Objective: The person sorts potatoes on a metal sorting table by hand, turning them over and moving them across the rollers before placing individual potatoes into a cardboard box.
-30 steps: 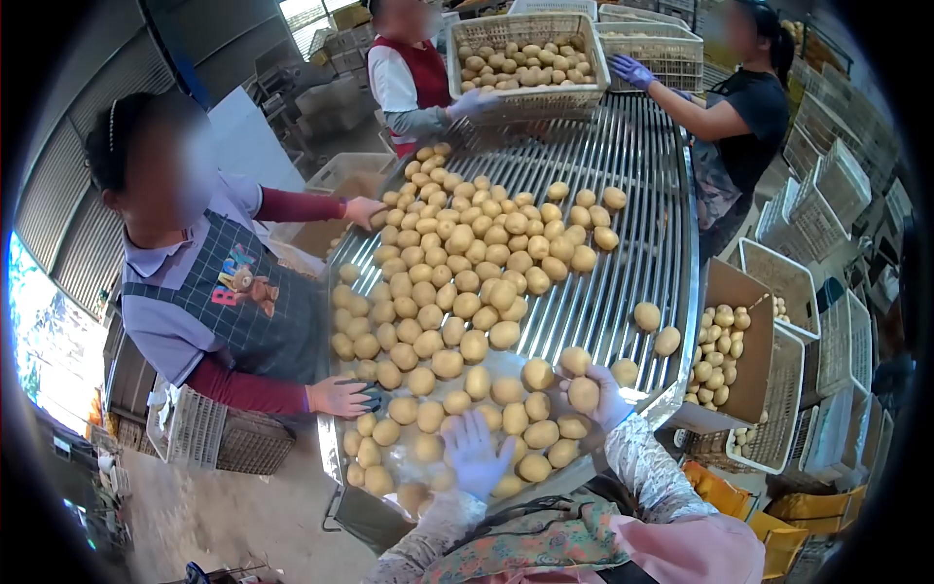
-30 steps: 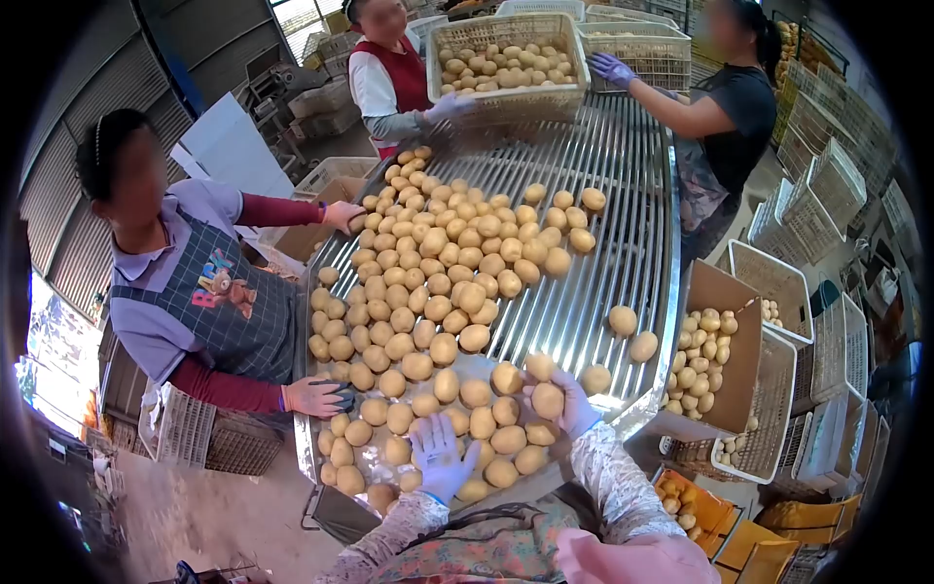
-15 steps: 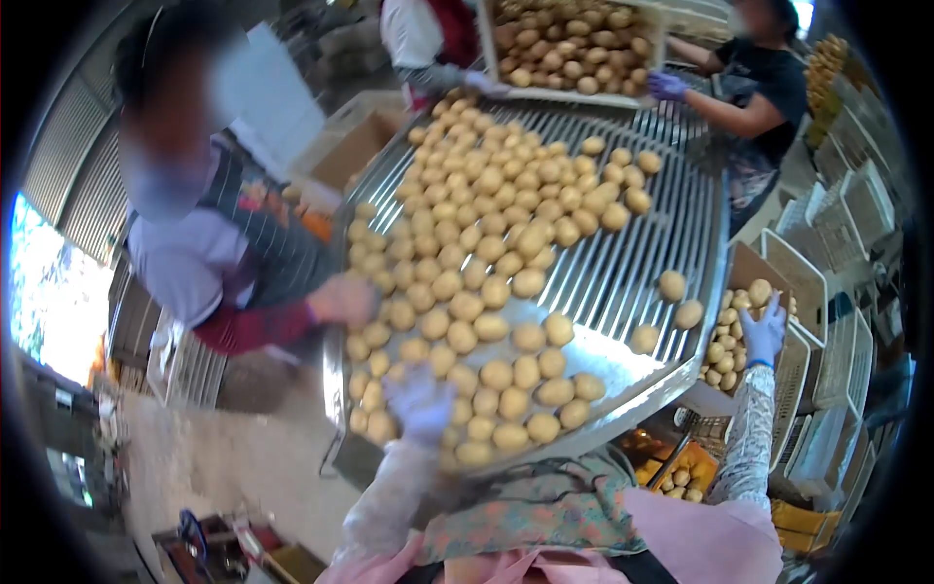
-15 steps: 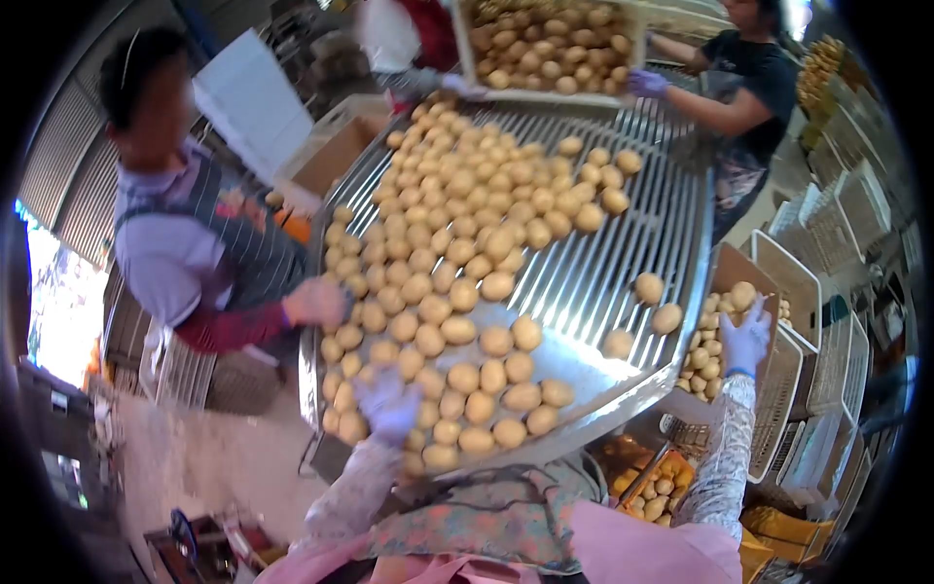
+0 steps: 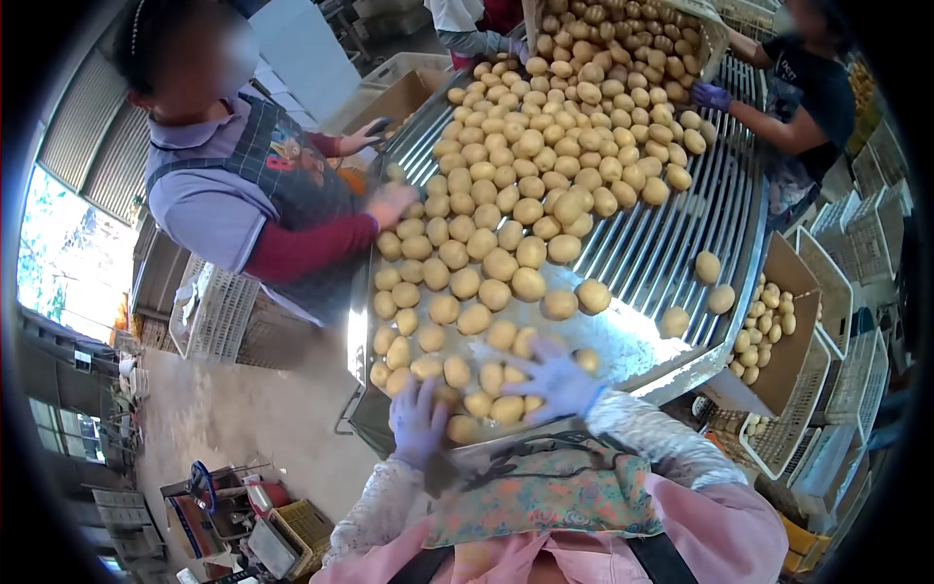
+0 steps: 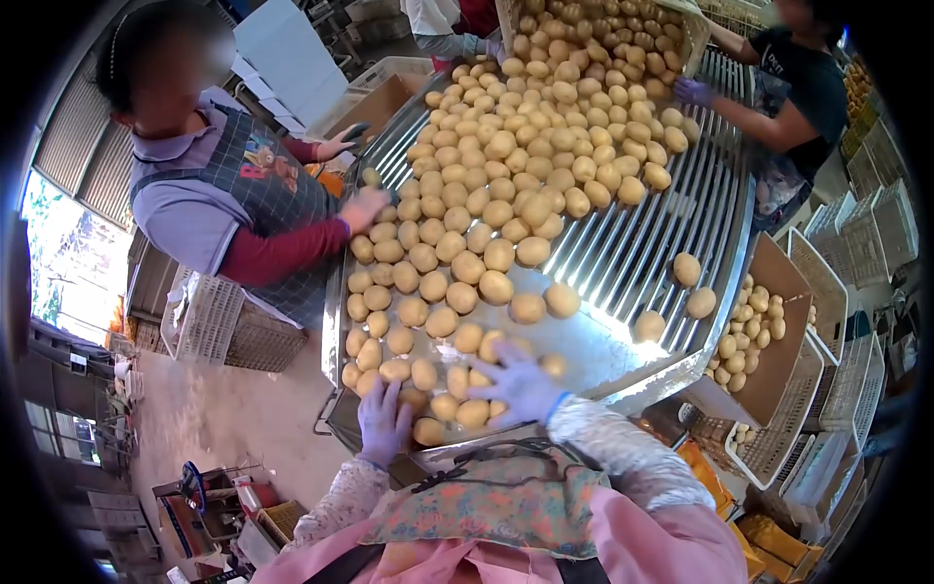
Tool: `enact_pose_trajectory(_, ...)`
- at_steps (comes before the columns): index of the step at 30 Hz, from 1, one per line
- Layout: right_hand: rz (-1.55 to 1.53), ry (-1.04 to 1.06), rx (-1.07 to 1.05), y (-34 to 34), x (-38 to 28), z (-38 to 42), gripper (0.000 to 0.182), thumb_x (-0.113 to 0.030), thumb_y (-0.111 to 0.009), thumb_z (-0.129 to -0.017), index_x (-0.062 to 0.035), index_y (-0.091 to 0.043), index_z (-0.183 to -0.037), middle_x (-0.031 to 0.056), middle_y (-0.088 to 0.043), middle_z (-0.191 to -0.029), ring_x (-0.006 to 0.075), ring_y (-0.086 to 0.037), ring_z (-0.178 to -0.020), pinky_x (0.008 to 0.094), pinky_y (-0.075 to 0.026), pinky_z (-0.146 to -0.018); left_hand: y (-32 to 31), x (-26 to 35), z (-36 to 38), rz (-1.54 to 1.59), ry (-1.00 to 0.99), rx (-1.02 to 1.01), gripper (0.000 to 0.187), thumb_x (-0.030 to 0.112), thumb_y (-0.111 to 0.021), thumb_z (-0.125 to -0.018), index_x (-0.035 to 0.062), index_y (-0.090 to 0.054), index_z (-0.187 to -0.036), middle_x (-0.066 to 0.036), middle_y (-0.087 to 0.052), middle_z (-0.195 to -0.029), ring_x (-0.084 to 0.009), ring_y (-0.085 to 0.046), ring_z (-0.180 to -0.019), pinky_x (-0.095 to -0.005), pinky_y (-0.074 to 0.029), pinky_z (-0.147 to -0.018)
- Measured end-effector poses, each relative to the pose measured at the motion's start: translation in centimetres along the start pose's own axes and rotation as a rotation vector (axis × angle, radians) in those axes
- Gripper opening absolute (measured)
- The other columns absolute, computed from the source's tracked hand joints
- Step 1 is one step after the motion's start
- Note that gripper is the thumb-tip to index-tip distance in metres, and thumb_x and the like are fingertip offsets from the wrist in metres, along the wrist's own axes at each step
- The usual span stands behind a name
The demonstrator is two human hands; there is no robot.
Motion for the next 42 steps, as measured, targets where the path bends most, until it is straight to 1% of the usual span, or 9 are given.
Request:
enact_pose_trajectory(7,-0.187,0.333,0.07,-2.1,-1.0,-2.3,0.038,-0.045,-0.074,-0.079,-0.0226,-0.073,-0.11,0.0113,-0.06,-0.134,0.0344,-0.057,-0.121,0.0474,-0.046,-0.103,-2.6,5.2,-3.9,-0.173,0.006,0.128,0.062,0.043,-0.061,-0.093,0.012,-0.052,-0.146,-0.027,-0.046,-0.15,-0.0451,-0.041,-0.139,-0.0625,-0.025,-0.116)
enact_pose_trajectory(12,-0.256,-0.097,0.116,7.1,8.4,-0.1,0.013,-0.025,-0.07,-0.081,-0.0147,-0.071,-0.088,0.0011,-0.069,-0.09,0.0296,-0.063,-0.094,0.0479,-0.048,-0.074,-1.9,2.5,-4.3,-0.012,-0.112,0.079,0.065,0.045,-0.065,-0.089,0.0148,-0.054,-0.145,-0.021,-0.044,-0.152,-0.0458,-0.036,-0.141,-0.0621,-0.023,-0.117)
enact_pose_trajectory(14,0.201,-0.066,0.473,11.0,10.6,-1.4,0.026,-0.026,-0.066,-0.086,-0.0143,-0.068,-0.109,0.0071,-0.067,-0.108,0.0312,-0.063,-0.099,0.0484,-0.05,-0.077,-1.8,4.3,-6.1,-0.063,-0.082,0.128,0.071,0.048,-0.062,-0.092,0.005,-0.049,-0.147,-0.027,-0.043,-0.152,-0.0484,-0.034,-0.143,-0.0635,-0.02,-0.119)
enact_pose_trajectory(16,0.22,-0.416,0.277,9.6,15.1,-4.9,0.05,-0.019,-0.07,-0.081,-0.0183,-0.061,-0.13,0.0115,-0.063,-0.118,0.0327,-0.063,-0.104,0.0476,-0.053,-0.085,-5.3,7.9,-7.7,0.007,-0.088,0.189,0.079,0.051,-0.061,-0.093,-0.0037,-0.045,-0.147,-0.032,-0.04,-0.152,-0.0496,-0.034,-0.143,-0.0631,-0.02,-0.119)
enact_pose_trajectory(27,-0.088,-0.604,-0.089,6.7,11.2,-0.8,0.056,-0.026,-0.079,-0.076,-0.0151,-0.062,-0.129,0.0162,-0.064,-0.115,0.0334,-0.066,-0.107,0.043,-0.054,-0.092,-0.8,12.9,-9.5,0.488,-0.414,0.054,0.047,0.026,-0.066,-0.094,0.0018,-0.059,-0.133,-0.021,-0.056,-0.141,-0.04,-0.051,-0.132,-0.0498,-0.034,-0.117)
enact_pose_trajectory(29,-0.377,-0.601,0.43,9.3,9.3,1.8,0.056,-0.029,-0.082,-0.076,-0.0129,-0.065,-0.127,0.0147,-0.067,-0.114,0.0316,-0.065,-0.111,0.0397,-0.052,-0.098,1.6,13.4,-13.4,0.44,-0.401,0.006,0.038,0.02,-0.067,-0.093,0.0013,-0.064,-0.125,-0.021,-0.062,-0.134,-0.0384,-0.056,-0.126,-0.0499,-0.036,-0.115)
enact_pose_trajectory(35,-0.841,-0.85,0.597,9.4,11.2,11.6,0.045,-0.014,-0.081,-0.077,-0.0071,-0.059,-0.116,0.0054,-0.061,-0.111,0.0177,-0.059,-0.106,0.0332,-0.048,-0.097,-6.8,13.3,-28.4,-0.087,-0.35,0.299,0.054,0.038,-0.056,-0.096,0.0032,-0.054,-0.137,-0.017,-0.057,-0.138,-0.0329,-0.056,-0.128,-0.0529,-0.042,-0.107)
enact_pose_trajectory(39,-0.72,-0.895,0.82,13.4,9.8,20.3,0.04,-0.008,-0.074,-0.078,-0.0043,-0.056,-0.114,0.0037,-0.058,-0.108,0.0127,-0.055,-0.104,0.0294,-0.046,-0.095,-3.7,16.3,-31.9,-0.1,-0.179,-0.226,0.053,0.041,-0.063,-0.09,0.0089,-0.057,-0.132,-0.016,-0.06,-0.128,-0.0331,-0.058,-0.125,-0.0535,-0.045,-0.1)
enact_pose_trajectory(42,0.209,-1.128,0.969,18.9,13.0,28.8,0.044,-0.016,-0.076,-0.08,-0.0043,-0.061,-0.12,0.0131,-0.063,-0.118,0.0264,-0.06,-0.11,0.0374,-0.049,-0.095,-3.5,16.4,-32.6,-0.112,-0.211,-0.291,0.048,0.036,-0.07,-0.081,0.0205,-0.06,-0.125,-0.013,-0.06,-0.121,-0.0321,-0.064,-0.113,-0.0539,-0.046,-0.091)
Point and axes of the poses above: each hand's wrist, its own z-axis away from the middle knuckle, its own y-axis out of the back of the hand, x = y × z, the point moved 5 cm from there along -z, towards the middle knuckle
